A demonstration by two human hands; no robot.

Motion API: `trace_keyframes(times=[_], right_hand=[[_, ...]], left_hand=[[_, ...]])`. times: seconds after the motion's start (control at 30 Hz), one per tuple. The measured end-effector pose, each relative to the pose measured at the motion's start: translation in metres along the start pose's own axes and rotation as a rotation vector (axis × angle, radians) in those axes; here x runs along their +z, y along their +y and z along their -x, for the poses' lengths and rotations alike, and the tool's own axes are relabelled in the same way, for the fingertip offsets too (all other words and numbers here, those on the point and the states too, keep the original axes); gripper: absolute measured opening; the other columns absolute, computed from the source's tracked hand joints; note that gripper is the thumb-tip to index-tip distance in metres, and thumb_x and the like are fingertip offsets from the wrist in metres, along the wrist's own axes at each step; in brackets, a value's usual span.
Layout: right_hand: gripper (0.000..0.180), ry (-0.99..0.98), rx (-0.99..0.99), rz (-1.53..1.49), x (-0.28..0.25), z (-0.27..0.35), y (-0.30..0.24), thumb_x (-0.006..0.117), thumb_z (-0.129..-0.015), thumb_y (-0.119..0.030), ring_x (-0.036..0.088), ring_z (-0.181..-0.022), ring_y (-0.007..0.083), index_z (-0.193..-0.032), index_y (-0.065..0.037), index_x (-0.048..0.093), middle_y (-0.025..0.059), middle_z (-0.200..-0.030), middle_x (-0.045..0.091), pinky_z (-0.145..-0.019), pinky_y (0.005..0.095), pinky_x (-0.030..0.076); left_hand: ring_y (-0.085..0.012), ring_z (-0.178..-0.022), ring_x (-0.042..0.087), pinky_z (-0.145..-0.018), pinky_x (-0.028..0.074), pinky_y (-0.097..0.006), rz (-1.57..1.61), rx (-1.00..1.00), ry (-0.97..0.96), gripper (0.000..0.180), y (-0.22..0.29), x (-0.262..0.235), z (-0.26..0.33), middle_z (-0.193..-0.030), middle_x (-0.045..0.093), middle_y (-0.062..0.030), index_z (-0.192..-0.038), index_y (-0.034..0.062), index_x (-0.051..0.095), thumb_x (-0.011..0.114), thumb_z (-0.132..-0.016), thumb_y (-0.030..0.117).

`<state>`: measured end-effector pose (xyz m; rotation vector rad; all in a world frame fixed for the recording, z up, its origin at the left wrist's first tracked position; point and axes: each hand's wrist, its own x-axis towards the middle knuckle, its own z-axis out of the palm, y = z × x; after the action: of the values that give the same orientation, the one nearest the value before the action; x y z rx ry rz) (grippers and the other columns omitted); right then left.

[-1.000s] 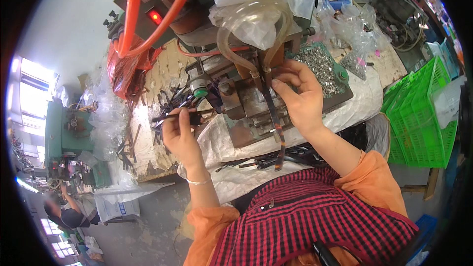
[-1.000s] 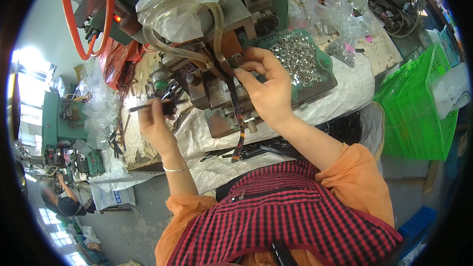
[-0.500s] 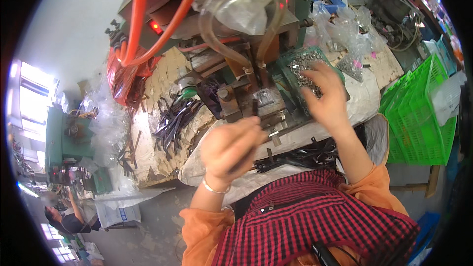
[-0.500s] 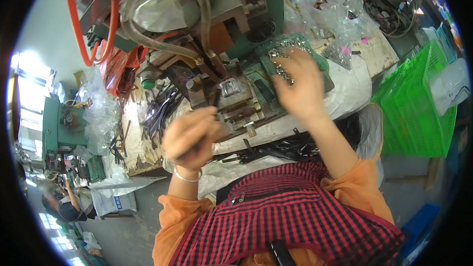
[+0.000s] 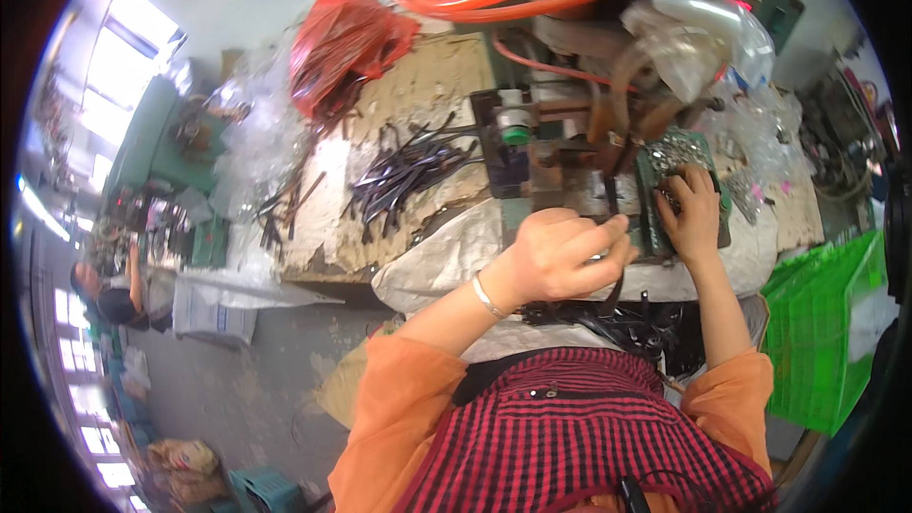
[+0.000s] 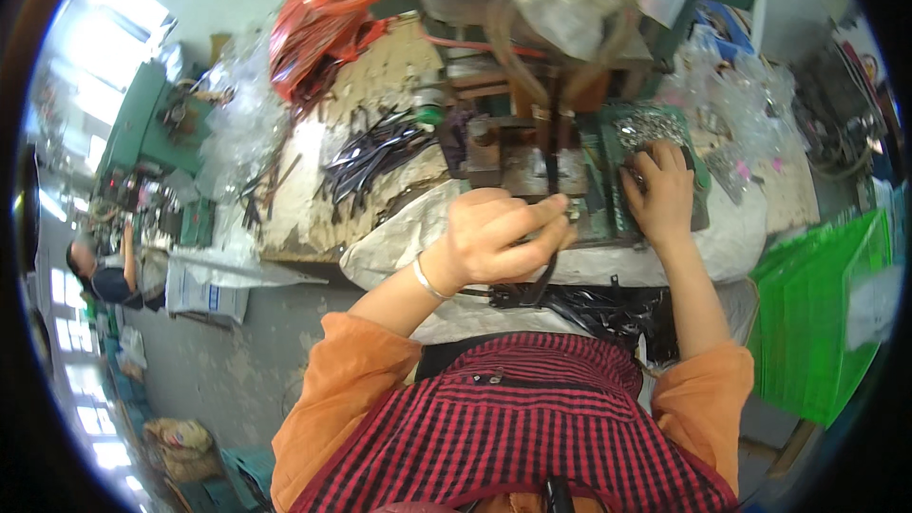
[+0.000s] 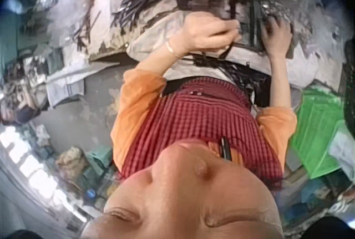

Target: The person inserts black plastic cable ties into a crimping machine and attaches small metal components to the ends. They then place the finished assemblies into a white sack on the floor.

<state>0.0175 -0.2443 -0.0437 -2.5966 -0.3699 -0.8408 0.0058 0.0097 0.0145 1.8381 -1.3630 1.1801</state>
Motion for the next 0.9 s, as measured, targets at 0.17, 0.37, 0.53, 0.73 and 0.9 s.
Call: trace_keyframes(times=[0.17,0.37,0.53,0.73,0.9], right_hand=[[0.010,-0.050,0.045,-0.040,0.011,-0.012,0.022,0.071,-0.083,-0.009,0.061,-0.089,0.0370,-0.092,-0.005,0.069,0.0140,-0.089,0.065,-0.078,0.0452,0.048],[0.026,0.017,0.365,-0.082,0.019,0.046,0.086,0.056,-0.100,-0.011,0.066,-0.113,0.0302,-0.119,0.001,0.069,0.0173,-0.120,0.070,-0.099,0.0383,0.048],[0.024,-0.021,0.444,-0.253,0.018,0.017,0.050,0.061,-0.098,-0.012,0.066,-0.105,0.0253,-0.116,0.004,0.067,0.0157,-0.112,0.071,-0.096,0.0342,0.048],[0.021,0.072,0.443,-0.474,0.014,0.012,0.028,0.062,-0.097,-0.011,0.064,-0.100,0.0190,-0.113,0.004,0.067,0.0103,-0.106,0.071,-0.093,0.0320,0.049],[0.023,0.026,0.459,-0.474,0.017,0.001,0.030,0.062,-0.097,-0.012,0.065,-0.104,0.0192,-0.113,0.003,0.070,0.0106,-0.112,0.072,-0.095,0.0322,0.048]], left_hand=[[-0.0161,-0.060,0.061,-0.051,0.047,-0.029,0.075,-0.245,-0.071,0.032,0.025,-0.030,0.014,-0.111,0.071,-0.0121,-0.101,0.0037,0.072,0.075,-0.068,0.004],[-0.0285,-0.074,0.065,-0.064,0.052,-0.035,-0.348,-0.668,0.105,0.014,-0.057,-0.094,0.044,-0.086,0.068,-0.0076,-0.094,0.0087,0.074,0.073,-0.080,0.004],[-0.0274,-0.108,0.054,-0.093,0.042,-0.040,-0.943,-0.732,-0.665,0.010,-0.135,-0.100,0.178,-0.097,0.065,-0.0077,-0.075,0.0115,0.075,0.069,-0.070,0.017],[-0.0237,-0.101,0.056,-0.088,0.045,-0.038,-0.690,-0.893,-0.874,0.016,-0.154,-0.109,0.180,-0.092,0.069,-0.0014,-0.078,0.0129,0.076,0.074,-0.075,0.028],[-0.0227,-0.102,0.056,-0.086,0.046,-0.036,-0.710,-0.619,-0.891,0.021,-0.147,-0.110,0.180,-0.086,0.066,-0.0006,-0.077,0.0173,0.076,0.073,-0.079,0.038]])
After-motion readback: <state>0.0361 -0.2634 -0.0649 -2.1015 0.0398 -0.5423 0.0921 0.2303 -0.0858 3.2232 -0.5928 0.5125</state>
